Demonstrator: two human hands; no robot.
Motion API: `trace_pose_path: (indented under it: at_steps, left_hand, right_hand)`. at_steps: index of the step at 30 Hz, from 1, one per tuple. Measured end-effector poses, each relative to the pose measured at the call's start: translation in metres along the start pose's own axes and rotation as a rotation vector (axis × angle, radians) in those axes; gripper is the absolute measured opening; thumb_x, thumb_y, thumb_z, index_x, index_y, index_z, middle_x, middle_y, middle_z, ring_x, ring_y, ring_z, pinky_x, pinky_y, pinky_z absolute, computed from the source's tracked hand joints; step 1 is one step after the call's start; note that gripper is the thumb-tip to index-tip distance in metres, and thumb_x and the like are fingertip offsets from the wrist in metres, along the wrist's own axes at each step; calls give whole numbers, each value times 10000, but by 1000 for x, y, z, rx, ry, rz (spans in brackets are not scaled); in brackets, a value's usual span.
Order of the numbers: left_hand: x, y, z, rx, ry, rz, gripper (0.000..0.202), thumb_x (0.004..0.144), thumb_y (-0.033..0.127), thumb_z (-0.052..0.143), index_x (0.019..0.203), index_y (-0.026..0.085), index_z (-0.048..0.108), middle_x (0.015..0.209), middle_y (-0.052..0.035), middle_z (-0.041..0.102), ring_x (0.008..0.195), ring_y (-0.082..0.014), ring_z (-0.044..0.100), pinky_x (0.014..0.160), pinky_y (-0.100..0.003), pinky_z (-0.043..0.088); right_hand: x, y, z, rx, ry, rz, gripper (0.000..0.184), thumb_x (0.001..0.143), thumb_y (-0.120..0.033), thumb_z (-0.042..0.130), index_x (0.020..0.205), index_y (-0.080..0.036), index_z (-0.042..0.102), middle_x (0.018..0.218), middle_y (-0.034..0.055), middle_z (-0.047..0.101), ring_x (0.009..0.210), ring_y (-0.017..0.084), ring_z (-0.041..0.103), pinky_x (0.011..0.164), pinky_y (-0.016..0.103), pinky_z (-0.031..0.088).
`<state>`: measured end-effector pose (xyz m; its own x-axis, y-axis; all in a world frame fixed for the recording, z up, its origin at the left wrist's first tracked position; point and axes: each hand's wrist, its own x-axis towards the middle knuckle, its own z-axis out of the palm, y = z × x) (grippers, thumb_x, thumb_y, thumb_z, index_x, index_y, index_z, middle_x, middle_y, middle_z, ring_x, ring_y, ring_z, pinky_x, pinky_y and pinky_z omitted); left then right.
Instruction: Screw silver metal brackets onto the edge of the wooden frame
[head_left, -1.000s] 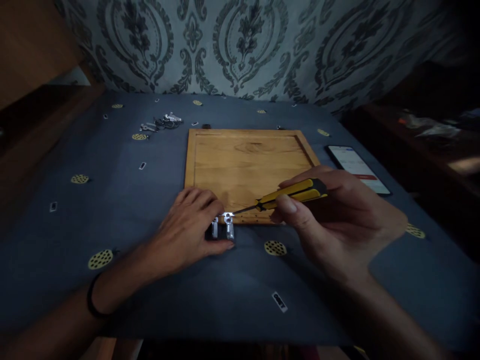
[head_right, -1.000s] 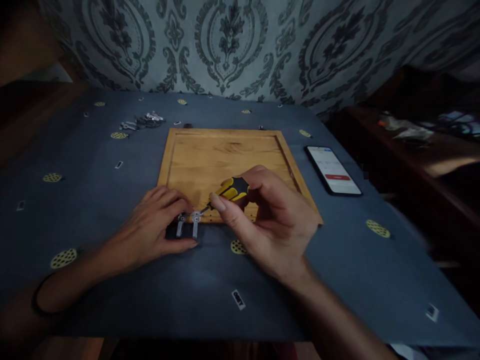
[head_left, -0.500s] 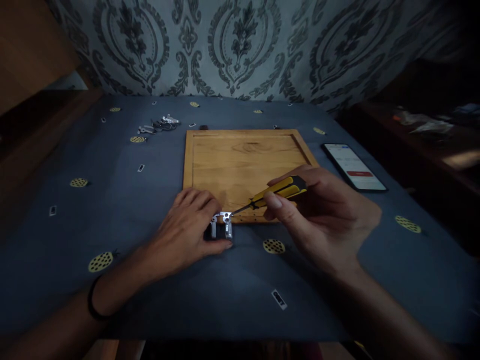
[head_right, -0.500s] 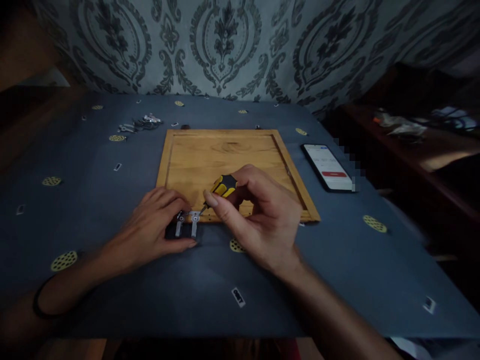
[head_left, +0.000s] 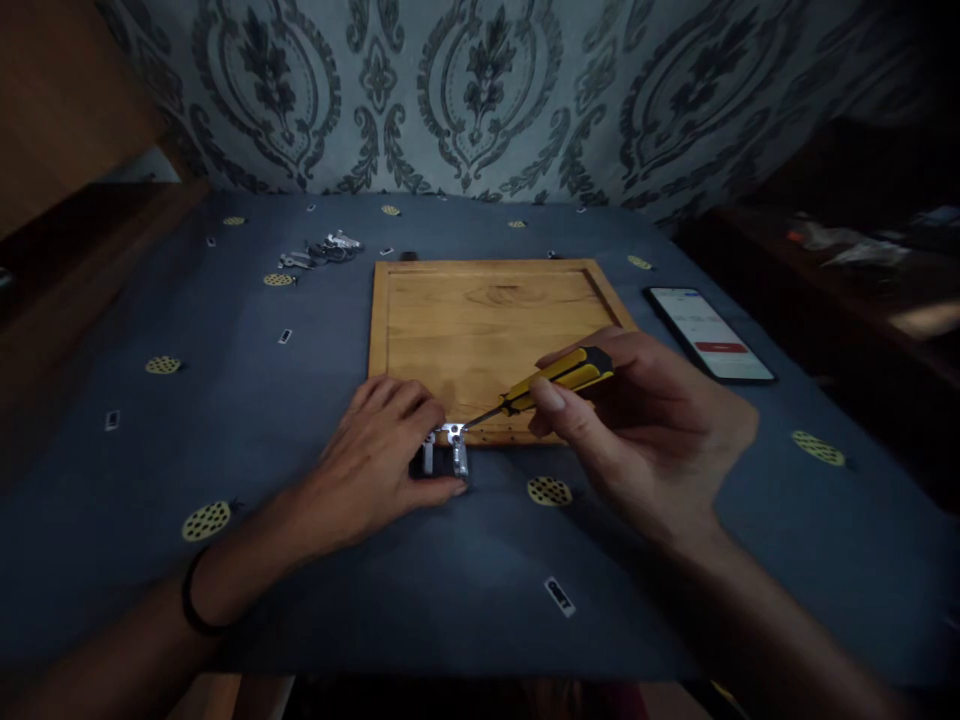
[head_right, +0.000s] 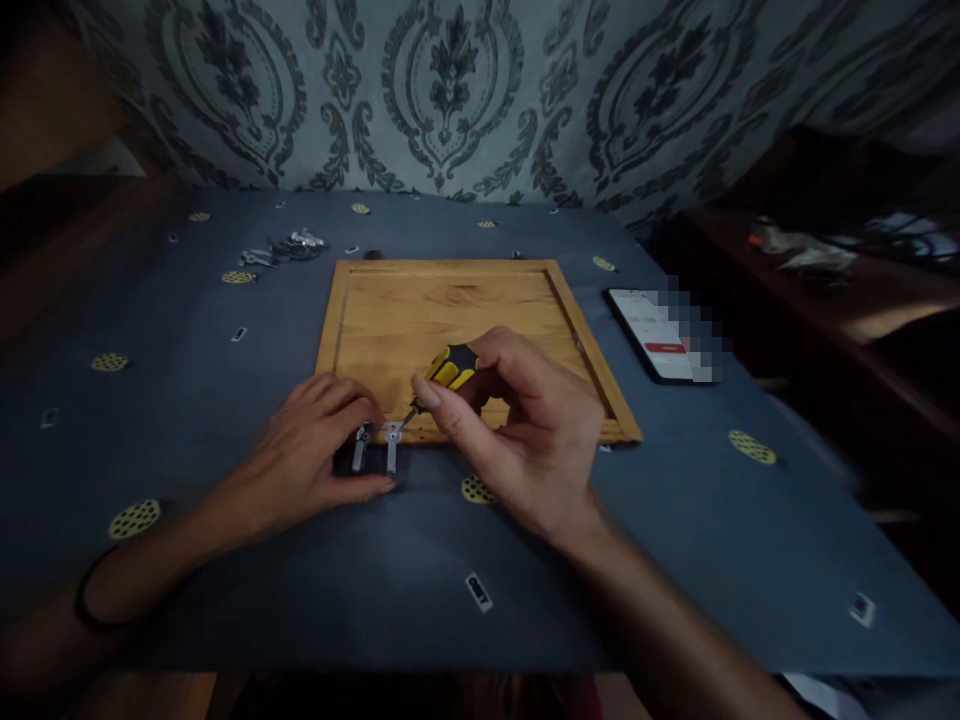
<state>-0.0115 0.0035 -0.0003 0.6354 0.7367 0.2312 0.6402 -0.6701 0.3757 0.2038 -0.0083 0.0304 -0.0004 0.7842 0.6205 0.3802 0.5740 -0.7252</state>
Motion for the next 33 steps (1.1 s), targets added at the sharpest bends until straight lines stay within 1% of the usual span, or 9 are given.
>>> trace_pose_path:
  at_steps: [3, 5, 9, 12, 16, 21, 27, 33]
  left_hand:
    - [1, 0, -2, -18, -30, -38, 451, 769, 456, 877, 1012, 176, 620, 1062, -60, 654, 1043, -283, 588, 978, -450, 466]
    - [1, -1, -5, -55, -72, -62, 487, 748, 458, 889, 1026, 179, 603, 1066, -60, 649, 1052, -286, 585, 988, -458, 470]
    - [-1, -7, -15, -168, -159, -57, 517, 745, 405, 886, 1102, 193, 578, 1131, -66, 628, 1110, -290, 574, 998, -452, 485]
    - [-3, -12, -20, -241, -178, -45, 491, 769, 347, 862, 1134, 206, 566, 1207, -72, 603, 1181, -285, 560, 1008, -424, 495]
    - [-4, -15, -23, -290, -200, -63, 406, 803, 315, 823, 1108, 219, 574, 1246, -68, 599, 1212, -274, 559, 1014, -407, 504]
    - [-4, -14, -22, -266, -185, -56, 356, 822, 311, 819, 1070, 215, 583, 1243, -63, 610, 1202, -268, 560, 1011, -411, 497]
    - [-5, -15, -19, -258, -154, -40, 333, 849, 356, 811, 1043, 217, 580, 1211, -53, 620, 1167, -264, 567, 1002, -415, 488]
    - [-6, -15, -18, -243, -135, -21, 343, 857, 376, 811, 1030, 219, 560, 1203, -54, 612, 1157, -263, 565, 977, -411, 485]
  right_hand:
    - [-1, 0, 0, 15, -1, 5, 202, 846, -382, 835, 826, -285, 659, 746, -29, 621, 555, 130, 573, 499, 319, 470]
    - [-1, -1, 0, 12, -5, 6, 203, 844, -385, 836, 826, -288, 658, 742, -28, 621, 563, 137, 576, 503, 326, 473]
    - [0, -2, 1, -10, -2, 16, 217, 838, -418, 834, 813, -296, 657, 720, -27, 625, 565, 155, 577, 515, 346, 473]
    - [0, -2, 1, -10, 5, 18, 225, 836, -435, 831, 805, -298, 655, 717, -27, 634, 567, 161, 582, 517, 353, 471]
    - [0, -1, 1, -16, 7, -1, 218, 848, -424, 825, 814, -292, 654, 726, -29, 639, 579, 150, 580, 522, 344, 461]
    - [-2, 2, -1, 9, -4, 4, 223, 849, -426, 825, 825, -288, 652, 739, -30, 634, 573, 141, 572, 518, 338, 464]
    - [-1, 0, 1, 3, 2, 12, 229, 848, -431, 825, 811, -286, 652, 727, -33, 630, 575, 141, 579, 521, 331, 477]
    - [0, -1, 1, -10, -4, 40, 242, 849, -439, 820, 793, -283, 643, 722, -23, 628, 574, 154, 585, 510, 333, 495]
